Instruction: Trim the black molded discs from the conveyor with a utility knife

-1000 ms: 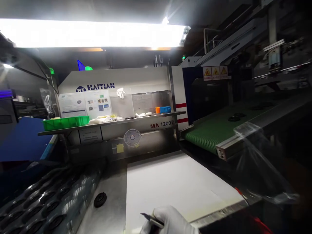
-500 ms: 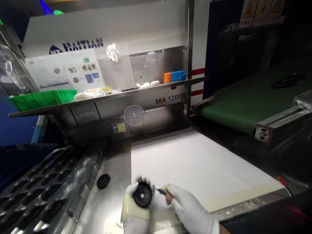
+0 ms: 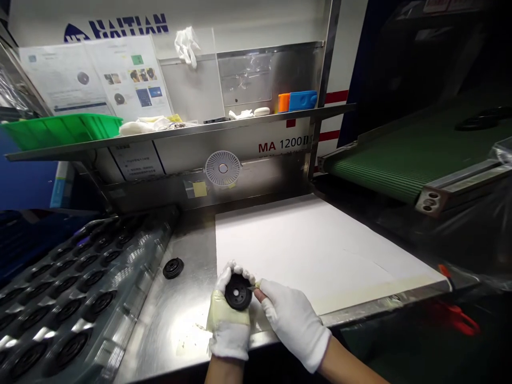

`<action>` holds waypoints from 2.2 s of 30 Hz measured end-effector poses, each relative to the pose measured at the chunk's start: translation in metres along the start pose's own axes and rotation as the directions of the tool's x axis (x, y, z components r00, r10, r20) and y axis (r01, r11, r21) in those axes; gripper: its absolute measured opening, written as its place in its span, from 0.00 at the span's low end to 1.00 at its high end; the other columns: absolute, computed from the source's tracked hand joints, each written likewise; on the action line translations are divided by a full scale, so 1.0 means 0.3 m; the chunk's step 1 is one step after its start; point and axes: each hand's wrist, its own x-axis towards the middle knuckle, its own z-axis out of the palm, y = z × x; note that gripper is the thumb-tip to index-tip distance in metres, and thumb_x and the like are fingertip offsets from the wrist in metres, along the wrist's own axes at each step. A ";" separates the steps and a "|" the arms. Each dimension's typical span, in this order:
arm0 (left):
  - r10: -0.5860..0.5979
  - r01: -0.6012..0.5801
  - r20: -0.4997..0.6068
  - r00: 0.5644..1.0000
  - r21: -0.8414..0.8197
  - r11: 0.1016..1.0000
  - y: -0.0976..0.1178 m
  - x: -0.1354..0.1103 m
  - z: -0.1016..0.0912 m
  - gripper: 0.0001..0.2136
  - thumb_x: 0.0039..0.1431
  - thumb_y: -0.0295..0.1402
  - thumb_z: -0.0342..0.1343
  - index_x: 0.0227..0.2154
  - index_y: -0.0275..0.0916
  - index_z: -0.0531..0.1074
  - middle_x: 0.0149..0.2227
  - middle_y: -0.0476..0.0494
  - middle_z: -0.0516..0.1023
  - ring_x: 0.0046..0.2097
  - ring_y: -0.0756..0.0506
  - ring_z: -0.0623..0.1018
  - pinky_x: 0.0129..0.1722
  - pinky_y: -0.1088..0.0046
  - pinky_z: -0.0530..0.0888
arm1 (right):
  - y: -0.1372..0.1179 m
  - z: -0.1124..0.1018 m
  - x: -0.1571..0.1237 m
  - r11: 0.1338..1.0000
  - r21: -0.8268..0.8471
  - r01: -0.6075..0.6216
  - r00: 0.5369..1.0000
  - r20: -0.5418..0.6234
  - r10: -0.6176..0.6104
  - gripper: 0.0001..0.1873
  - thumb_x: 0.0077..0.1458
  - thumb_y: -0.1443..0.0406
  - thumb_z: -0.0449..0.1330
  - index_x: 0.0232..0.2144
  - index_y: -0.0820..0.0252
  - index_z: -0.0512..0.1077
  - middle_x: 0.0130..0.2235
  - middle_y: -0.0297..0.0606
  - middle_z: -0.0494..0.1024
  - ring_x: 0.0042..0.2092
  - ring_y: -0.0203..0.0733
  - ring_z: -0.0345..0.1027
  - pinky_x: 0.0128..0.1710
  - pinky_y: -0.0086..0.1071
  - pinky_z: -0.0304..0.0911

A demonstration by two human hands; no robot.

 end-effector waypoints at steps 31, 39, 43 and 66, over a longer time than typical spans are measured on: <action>0.045 -0.032 -0.181 0.982 0.074 0.997 0.001 0.036 0.046 0.04 0.50 0.26 0.55 0.30 0.36 0.69 0.27 0.49 0.69 0.31 0.51 0.71 0.36 0.71 0.72 | -0.012 0.067 -0.024 0.999 0.047 -0.014 0.998 -0.056 0.016 0.12 0.62 0.60 0.45 0.32 0.54 0.66 0.29 0.30 0.73 0.28 0.36 0.64 0.26 0.29 0.47; -0.072 0.089 -0.160 0.985 0.105 0.990 0.019 0.015 0.045 0.09 0.47 0.25 0.52 0.34 0.36 0.70 0.25 0.46 0.68 0.29 0.47 0.71 0.32 0.69 0.72 | 0.007 0.055 -0.022 0.998 0.022 -0.065 0.996 -0.051 0.066 0.11 0.62 0.62 0.46 0.32 0.55 0.66 0.30 0.32 0.73 0.30 0.37 0.65 0.27 0.30 0.47; -0.012 0.028 -0.224 0.975 0.067 0.997 0.005 0.035 0.038 0.05 0.48 0.25 0.54 0.30 0.36 0.69 0.24 0.49 0.67 0.28 0.50 0.70 0.31 0.72 0.71 | -0.009 0.073 -0.035 0.998 0.003 -0.056 0.996 -0.066 0.056 0.10 0.61 0.62 0.46 0.32 0.55 0.66 0.29 0.31 0.73 0.29 0.37 0.65 0.27 0.30 0.46; 0.061 -0.037 -0.195 0.979 0.124 0.992 0.004 0.036 0.034 0.07 0.49 0.27 0.56 0.33 0.38 0.70 0.29 0.47 0.72 0.33 0.49 0.73 0.38 0.68 0.73 | -0.039 0.085 -0.048 0.996 0.030 -0.078 0.994 -0.070 0.080 0.13 0.62 0.61 0.45 0.29 0.55 0.65 0.27 0.31 0.73 0.27 0.36 0.64 0.26 0.30 0.44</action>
